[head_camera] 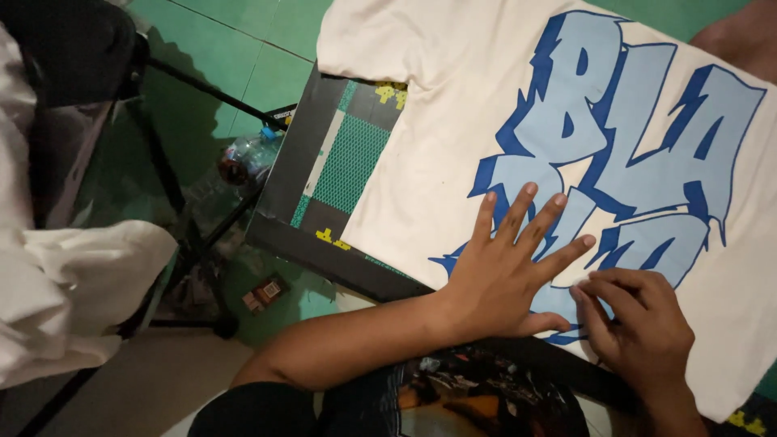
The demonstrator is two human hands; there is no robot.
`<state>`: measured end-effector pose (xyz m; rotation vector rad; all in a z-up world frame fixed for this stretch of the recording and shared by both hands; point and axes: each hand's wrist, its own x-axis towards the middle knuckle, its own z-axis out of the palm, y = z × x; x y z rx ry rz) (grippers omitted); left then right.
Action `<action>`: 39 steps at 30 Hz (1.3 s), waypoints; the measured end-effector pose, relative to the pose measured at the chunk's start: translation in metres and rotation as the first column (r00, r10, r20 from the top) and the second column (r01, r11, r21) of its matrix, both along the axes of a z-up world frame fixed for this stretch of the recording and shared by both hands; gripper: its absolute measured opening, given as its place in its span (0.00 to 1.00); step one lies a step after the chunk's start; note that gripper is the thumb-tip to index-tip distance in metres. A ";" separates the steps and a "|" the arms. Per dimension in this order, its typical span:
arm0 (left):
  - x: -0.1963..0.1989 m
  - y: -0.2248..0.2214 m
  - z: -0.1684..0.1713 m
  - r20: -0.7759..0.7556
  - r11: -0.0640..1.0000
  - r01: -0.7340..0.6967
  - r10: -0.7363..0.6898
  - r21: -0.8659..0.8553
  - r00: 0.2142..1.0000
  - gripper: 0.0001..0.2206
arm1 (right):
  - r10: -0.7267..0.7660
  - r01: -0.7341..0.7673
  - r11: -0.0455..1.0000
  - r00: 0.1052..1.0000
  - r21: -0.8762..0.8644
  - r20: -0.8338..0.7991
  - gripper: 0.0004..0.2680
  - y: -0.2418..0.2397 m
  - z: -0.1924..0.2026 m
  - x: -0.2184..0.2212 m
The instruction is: Peeling small fragments of a stencil or vinyl design from a white t-shirt using fingers.
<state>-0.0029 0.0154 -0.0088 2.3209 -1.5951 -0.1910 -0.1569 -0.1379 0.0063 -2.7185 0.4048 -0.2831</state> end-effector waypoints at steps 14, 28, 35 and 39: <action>0.005 -0.010 -0.009 -0.108 0.991 0.084 -0.072 0.107 0.992 0.51 | 0.062 -0.088 0.993 0.957 -0.082 -0.283 0.12 -0.011 0.011 0.000; 0.006 -0.007 0.000 -0.240 0.997 0.068 -0.056 0.043 0.969 0.51 | 0.215 -0.277 0.951 0.914 -0.141 -0.345 0.21 -0.014 0.011 0.009; 0.008 -0.006 -0.003 -0.190 0.994 0.083 -0.067 0.073 0.979 0.48 | 0.039 -0.065 0.995 0.954 -0.077 -0.298 0.10 -0.009 0.012 0.007; 0.008 -0.003 0.005 -0.144 0.998 0.047 -0.042 0.030 0.989 0.46 | -0.247 0.257 0.930 0.966 0.263 -0.072 0.01 -0.017 0.018 -0.001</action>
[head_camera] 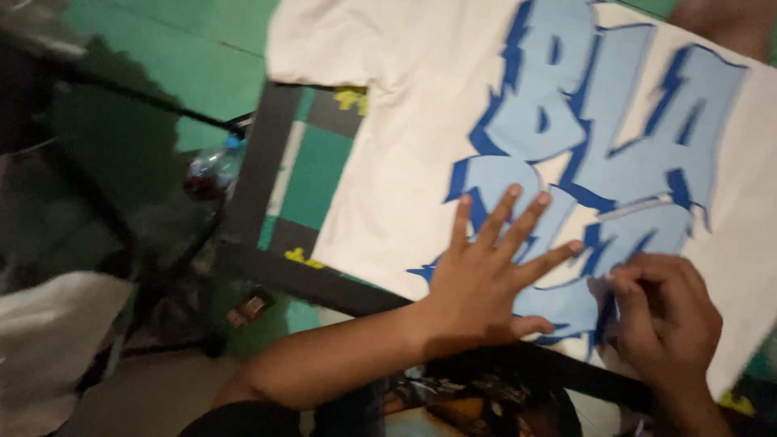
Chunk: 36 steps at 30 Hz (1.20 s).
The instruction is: Peeling small fragments of a stencil or vinyl design from a white t-shirt using fingers.
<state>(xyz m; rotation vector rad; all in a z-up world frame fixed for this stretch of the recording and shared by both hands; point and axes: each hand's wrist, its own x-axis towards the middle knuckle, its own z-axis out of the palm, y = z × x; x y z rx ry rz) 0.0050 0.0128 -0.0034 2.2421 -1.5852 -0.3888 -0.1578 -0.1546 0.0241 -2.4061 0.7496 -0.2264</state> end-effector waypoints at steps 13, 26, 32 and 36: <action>-0.005 -0.005 0.000 0.045 0.995 0.003 0.001 -0.095 0.999 0.42 | 0.229 -0.227 0.973 0.973 -0.051 0.037 0.06 0.001 0.020 0.016; -0.007 -0.006 0.003 0.036 0.994 -0.015 0.019 -0.105 0.999 0.41 | 0.541 -0.509 0.801 0.841 -0.315 0.016 0.07 0.021 0.020 0.033; -0.007 -0.006 0.006 0.006 0.987 -0.035 0.036 -0.156 0.999 0.40 | 0.602 -0.564 0.726 0.798 -0.394 -0.034 0.07 0.021 0.012 0.036; -0.008 -0.006 0.006 -0.002 0.988 -0.021 0.021 -0.154 1.000 0.39 | 0.575 -0.553 0.744 0.816 -0.376 -0.062 0.11 0.017 0.001 0.029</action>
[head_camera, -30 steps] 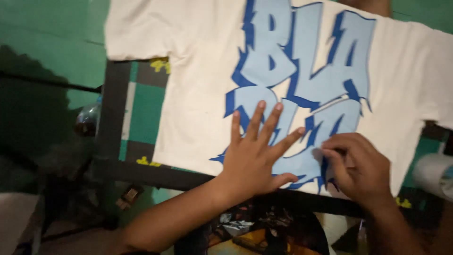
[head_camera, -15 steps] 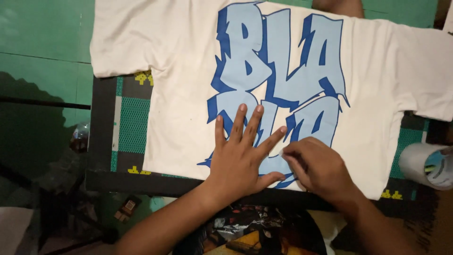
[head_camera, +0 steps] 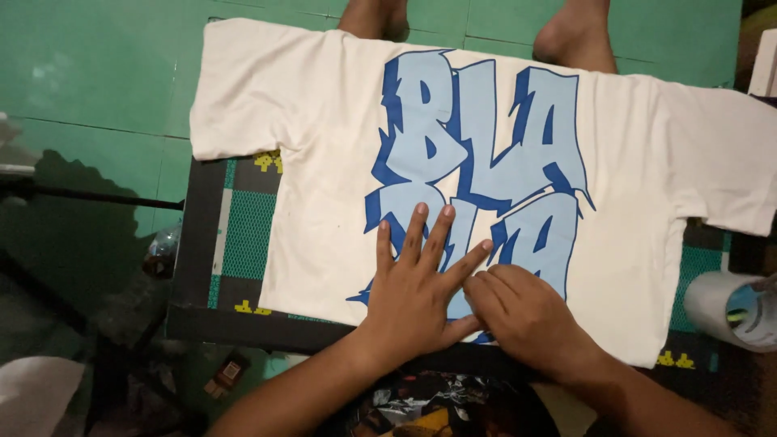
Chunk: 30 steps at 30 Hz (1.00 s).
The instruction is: Peeling small fragments of a stencil or vinyl design from a white t-shirt using fingers.
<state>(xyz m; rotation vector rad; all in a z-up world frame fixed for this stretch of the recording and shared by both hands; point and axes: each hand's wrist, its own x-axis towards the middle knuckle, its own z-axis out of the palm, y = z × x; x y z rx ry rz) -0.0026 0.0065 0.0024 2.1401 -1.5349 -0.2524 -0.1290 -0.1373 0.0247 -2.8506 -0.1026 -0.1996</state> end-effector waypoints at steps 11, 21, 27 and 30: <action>-0.001 0.001 0.000 0.065 0.999 0.015 -0.017 0.042 0.998 0.42 | -0.505 0.499 0.606 0.843 0.619 -0.185 0.09 -0.027 0.000 -0.025; -0.002 0.000 -0.004 0.167 0.994 0.015 -0.032 0.104 0.985 0.43 | -0.488 0.475 0.798 0.871 0.372 -0.066 0.13 -0.019 0.001 -0.031; -0.002 -0.001 -0.005 0.122 0.996 0.011 -0.022 0.085 0.992 0.40 | -0.380 0.355 0.855 0.925 0.379 -0.010 0.11 -0.007 -0.003 -0.025; -0.002 0.000 -0.004 0.119 0.996 0.009 -0.019 0.083 0.993 0.39 | -0.353 0.370 0.861 0.929 0.350 -0.115 0.06 -0.003 -0.008 -0.018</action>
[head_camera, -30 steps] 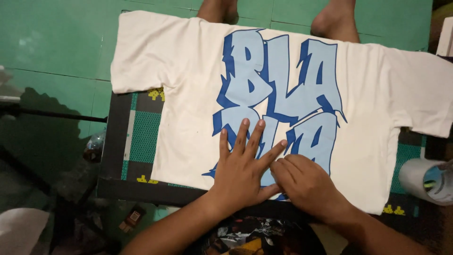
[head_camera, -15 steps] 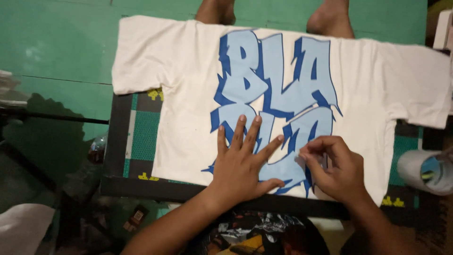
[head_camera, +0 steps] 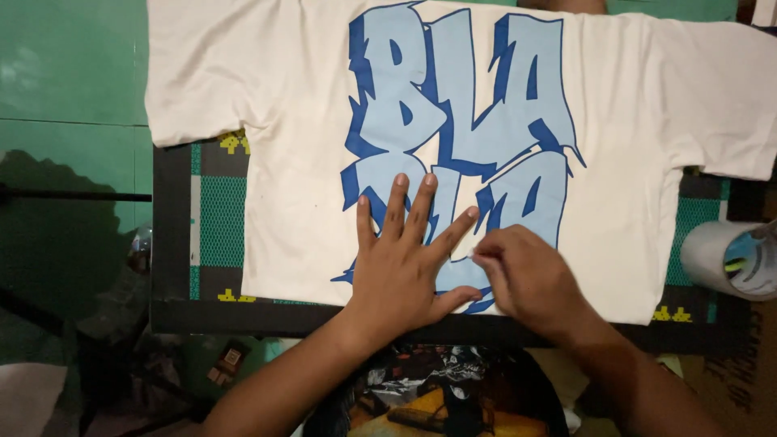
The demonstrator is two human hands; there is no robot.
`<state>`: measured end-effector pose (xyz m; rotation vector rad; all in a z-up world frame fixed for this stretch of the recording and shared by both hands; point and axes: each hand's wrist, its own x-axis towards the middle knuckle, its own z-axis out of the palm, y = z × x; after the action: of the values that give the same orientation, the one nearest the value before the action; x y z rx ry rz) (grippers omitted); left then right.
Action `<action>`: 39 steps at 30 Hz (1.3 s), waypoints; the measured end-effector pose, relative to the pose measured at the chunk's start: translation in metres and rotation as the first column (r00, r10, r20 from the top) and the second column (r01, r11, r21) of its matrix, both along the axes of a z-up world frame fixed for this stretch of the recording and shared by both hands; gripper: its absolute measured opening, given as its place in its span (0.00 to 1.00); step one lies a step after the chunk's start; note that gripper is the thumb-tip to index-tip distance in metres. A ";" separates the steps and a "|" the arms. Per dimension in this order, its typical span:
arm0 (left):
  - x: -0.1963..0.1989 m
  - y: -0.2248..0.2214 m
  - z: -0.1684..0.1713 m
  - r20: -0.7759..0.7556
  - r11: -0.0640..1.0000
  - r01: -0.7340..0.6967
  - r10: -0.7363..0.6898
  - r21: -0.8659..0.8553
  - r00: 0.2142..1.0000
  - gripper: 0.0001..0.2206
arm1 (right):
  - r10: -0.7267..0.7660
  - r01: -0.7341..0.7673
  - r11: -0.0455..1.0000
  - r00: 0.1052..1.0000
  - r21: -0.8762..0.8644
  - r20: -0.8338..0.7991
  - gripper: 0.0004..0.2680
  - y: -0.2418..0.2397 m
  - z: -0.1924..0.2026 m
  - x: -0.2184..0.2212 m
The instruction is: Peeling small fragments of a stencil or vinyl design from a white t-shirt using fingers.
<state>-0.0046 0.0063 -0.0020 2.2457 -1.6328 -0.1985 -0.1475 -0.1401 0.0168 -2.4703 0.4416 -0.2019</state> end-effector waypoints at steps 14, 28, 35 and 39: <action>0.001 0.000 0.001 -0.054 1.000 -0.011 0.010 -0.014 0.999 0.39 | 0.360 -0.335 0.909 0.931 -0.249 0.061 0.08 -0.005 -0.007 0.013; 0.000 -0.001 0.000 0.003 1.000 -0.002 0.002 -0.010 1.000 0.39 | -0.047 0.040 0.996 0.994 0.081 0.095 0.12 -0.012 -0.006 -0.010; 0.001 0.000 0.004 -0.042 1.000 -0.001 0.001 -0.006 0.999 0.40 | 0.146 -0.146 0.989 0.989 0.006 0.031 0.09 -0.008 0.003 0.008; 0.001 -0.002 0.003 -0.029 1.000 0.004 -0.004 -0.002 1.000 0.42 | 0.208 -0.209 0.978 0.977 -0.027 -0.042 0.06 -0.008 0.007 0.014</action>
<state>-0.0036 0.0038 0.0012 2.2279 -1.6224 -0.2293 -0.1332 -0.1479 0.0239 -2.5329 0.1936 -0.0753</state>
